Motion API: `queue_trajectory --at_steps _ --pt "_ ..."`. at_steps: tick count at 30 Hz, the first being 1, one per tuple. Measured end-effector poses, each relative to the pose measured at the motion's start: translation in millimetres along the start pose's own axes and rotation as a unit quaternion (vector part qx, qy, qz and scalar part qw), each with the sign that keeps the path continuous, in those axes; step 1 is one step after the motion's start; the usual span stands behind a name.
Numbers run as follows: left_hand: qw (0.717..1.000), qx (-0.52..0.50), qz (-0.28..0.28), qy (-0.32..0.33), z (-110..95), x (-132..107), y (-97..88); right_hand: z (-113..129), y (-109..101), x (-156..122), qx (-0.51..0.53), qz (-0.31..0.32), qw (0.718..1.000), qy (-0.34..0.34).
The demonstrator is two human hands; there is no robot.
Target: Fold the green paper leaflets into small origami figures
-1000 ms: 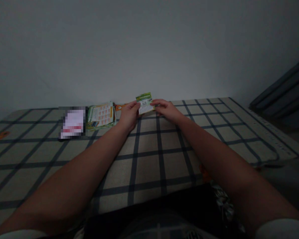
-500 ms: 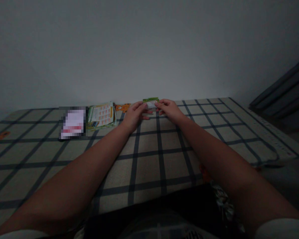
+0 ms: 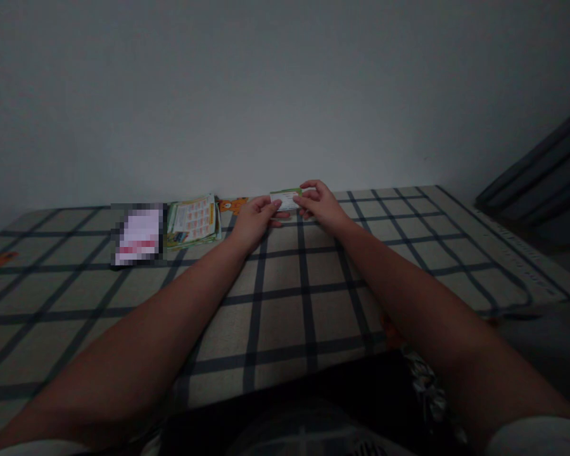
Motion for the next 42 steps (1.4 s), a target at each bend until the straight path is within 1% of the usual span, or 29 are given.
queue_trajectory --at_steps 4,8,12,22,26,35,42 --pt "1.0 0.022 -0.006 -0.004 -1.0 -1.3 -0.3 -1.0 0.5 0.0 -0.01 0.002 1.0 0.016" --pt "1.0 0.012 -0.009 -0.009 -3.7 -4.0 0.6 -1.5 0.1 0.5 -0.041 0.003 0.999 0.023" --pt "1.0 0.006 -0.005 -0.016 -3.5 -5.1 1.8 -0.5 -0.9 -0.3 -0.049 0.001 0.999 0.021" --pt "1.0 0.018 -0.015 -0.007 -1.7 -4.6 -1.9 2.6 0.7 -1.3 -0.047 0.008 0.999 0.013" --pt "1.0 0.019 -0.009 -0.006 -2.6 -5.1 -0.6 2.6 1.1 -1.5 -0.049 0.01 0.999 0.016" --pt "1.0 0.004 -0.015 -0.002 -2.4 -4.1 -1.2 -1.5 0.8 1.4 -0.039 0.013 0.999 0.011" --pt "1.0 0.007 -0.016 -0.004 0.1 -3.3 -2.2 -4.0 0.4 3.1 -0.051 0.012 0.999 0.013"
Point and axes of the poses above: each hand's wrist, its own x-axis towards the middle knuckle, its own y-axis out of the palm, z = x × y, the point moved 10 cm from there along x, towards the middle knuckle, and after that the axes turned 1 degree about z, right-handed, at the moved point
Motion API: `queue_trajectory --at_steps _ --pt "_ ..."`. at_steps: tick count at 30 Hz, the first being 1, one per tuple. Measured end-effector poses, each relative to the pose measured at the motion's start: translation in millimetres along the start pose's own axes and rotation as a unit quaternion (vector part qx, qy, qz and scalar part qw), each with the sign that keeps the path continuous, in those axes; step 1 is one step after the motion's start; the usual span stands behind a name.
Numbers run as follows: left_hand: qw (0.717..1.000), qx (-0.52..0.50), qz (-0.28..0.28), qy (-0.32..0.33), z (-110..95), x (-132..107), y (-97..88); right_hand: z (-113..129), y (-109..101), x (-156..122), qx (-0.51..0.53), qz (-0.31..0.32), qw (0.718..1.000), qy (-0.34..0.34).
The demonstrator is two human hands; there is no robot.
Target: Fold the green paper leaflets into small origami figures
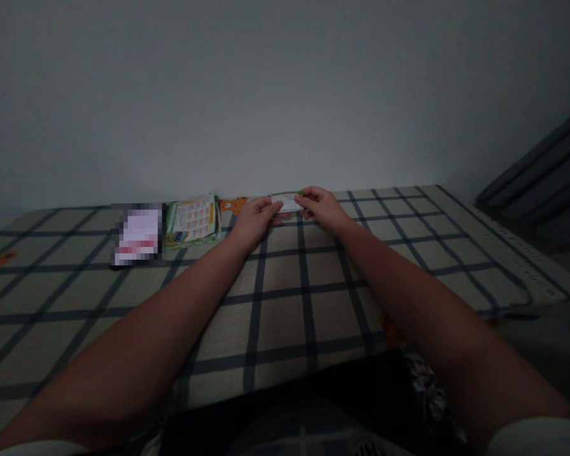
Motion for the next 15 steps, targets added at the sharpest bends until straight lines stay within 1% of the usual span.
queue_trajectory --at_steps 5,15 --pt "1.0 -0.002 0.004 0.001 -0.5 0.3 0.4 2.3 0.7 -1.6 0.003 0.003 1.0 -0.007" --pt "1.0 -0.006 0.013 -0.017 0.2 0.0 3.0 3.0 1.1 -3.1 0.01 -0.002 1.0 0.014"
Point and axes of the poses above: each hand's wrist, its own x-axis towards the middle knuckle, its own y-axis out of the palm, z = x × y, the point moved 10 cm from there along x, towards the middle knuckle, and after that the axes turned 1 degree about z, right-handed, at the moved point
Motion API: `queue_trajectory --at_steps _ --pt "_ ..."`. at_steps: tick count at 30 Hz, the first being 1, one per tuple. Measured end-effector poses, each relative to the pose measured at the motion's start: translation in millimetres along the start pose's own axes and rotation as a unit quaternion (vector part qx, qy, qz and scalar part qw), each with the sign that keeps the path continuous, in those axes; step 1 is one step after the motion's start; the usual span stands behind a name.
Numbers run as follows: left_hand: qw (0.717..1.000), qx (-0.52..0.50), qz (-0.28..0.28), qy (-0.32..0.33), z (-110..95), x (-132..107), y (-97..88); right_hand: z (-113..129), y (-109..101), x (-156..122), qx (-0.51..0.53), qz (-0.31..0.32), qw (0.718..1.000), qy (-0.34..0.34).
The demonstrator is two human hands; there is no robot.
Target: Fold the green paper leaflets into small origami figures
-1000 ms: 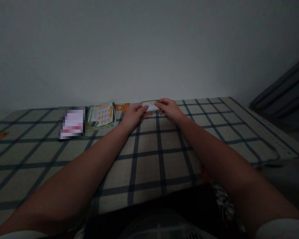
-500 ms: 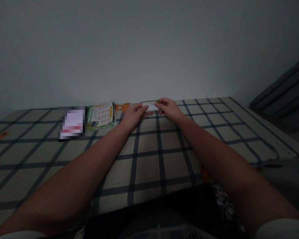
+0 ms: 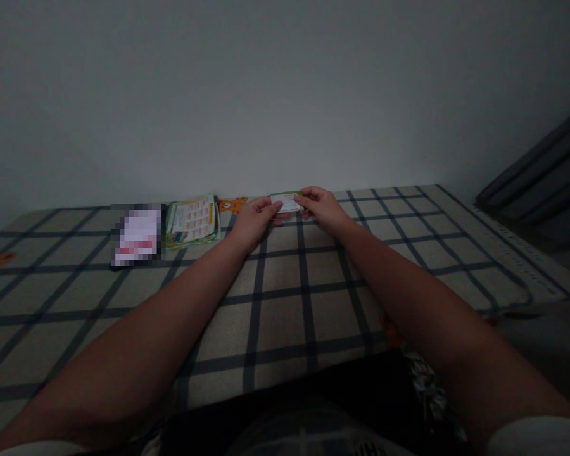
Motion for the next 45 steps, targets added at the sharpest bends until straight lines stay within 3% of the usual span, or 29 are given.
queue_trajectory --at_steps 8,15,21,29,36,45 --pt "1.0 -0.004 -0.006 0.004 -1 -1 -0.5 1 -1 0 0.017 -0.007 1.0 -0.002" --pt "0.996 0.086 0.014 0.018 4 2 -2.4 -2 1 0 0.028 -0.004 1.0 0.005" --pt "0.994 0.101 0.012 0.028 0 0 -1.6 -3 0 -2 0.065 -0.012 0.998 0.024" --pt "0.999 0.034 -0.022 0.03 -7 0 -6.3 -12 20 -6 0.074 0.074 0.992 0.072" --pt "1.0 -0.001 -0.014 -0.004 0 0 -2.8 -10 15 -5 0.066 0.025 0.995 0.078" --pt "1.0 -0.008 0.017 -0.01 5 0 3.1 -6 17 -5 0.057 0.031 0.996 0.062"
Point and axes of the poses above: each hand's wrist, its own x-axis towards the middle knuckle, its own y-axis out of the palm, z = x × y, the point moved 10 cm from there along x, towards the middle knuckle, and after that the axes turned 1 degree about z, right-handed, at the moved point
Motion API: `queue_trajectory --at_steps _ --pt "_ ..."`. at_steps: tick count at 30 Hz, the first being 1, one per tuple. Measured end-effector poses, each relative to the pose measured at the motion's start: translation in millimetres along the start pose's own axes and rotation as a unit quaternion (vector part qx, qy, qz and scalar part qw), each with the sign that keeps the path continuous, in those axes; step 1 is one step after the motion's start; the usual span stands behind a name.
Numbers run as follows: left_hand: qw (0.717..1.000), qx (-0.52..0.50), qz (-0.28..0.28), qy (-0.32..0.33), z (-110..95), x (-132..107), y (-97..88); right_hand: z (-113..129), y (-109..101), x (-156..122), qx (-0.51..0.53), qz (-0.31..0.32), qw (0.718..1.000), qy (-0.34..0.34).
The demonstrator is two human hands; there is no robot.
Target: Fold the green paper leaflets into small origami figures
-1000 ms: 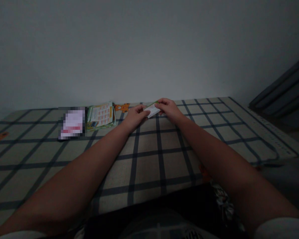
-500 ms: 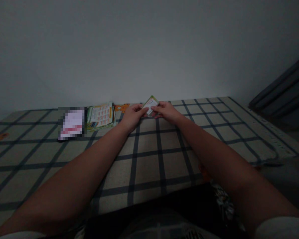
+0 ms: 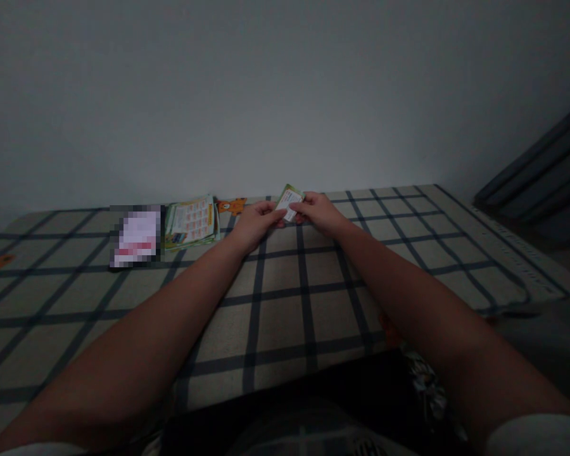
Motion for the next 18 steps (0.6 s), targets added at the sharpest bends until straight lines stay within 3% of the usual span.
queue_trajectory --at_steps 6,12,18 --pt "0.997 0.079 0.023 0.01 0 -2 2.2 -2 0 1 -0.013 0.019 1.0 -0.004" --pt "0.999 0.04 -0.03 0.018 -8 1 -6.5 -5 5 0 -0.011 0.056 0.998 0.016" --pt "0.999 0.033 -0.035 0.022 -10 -1 -5.8 -5 1 -1 -0.027 0.035 0.999 0.015"
Point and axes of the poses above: each hand's wrist, its own x-axis towards the middle knuckle, its own y-axis out of the palm, z = x × y, the point moved 10 cm from there along x, towards the middle knuckle, and after that the axes turned 1 degree about z, right-handed, at the moved point
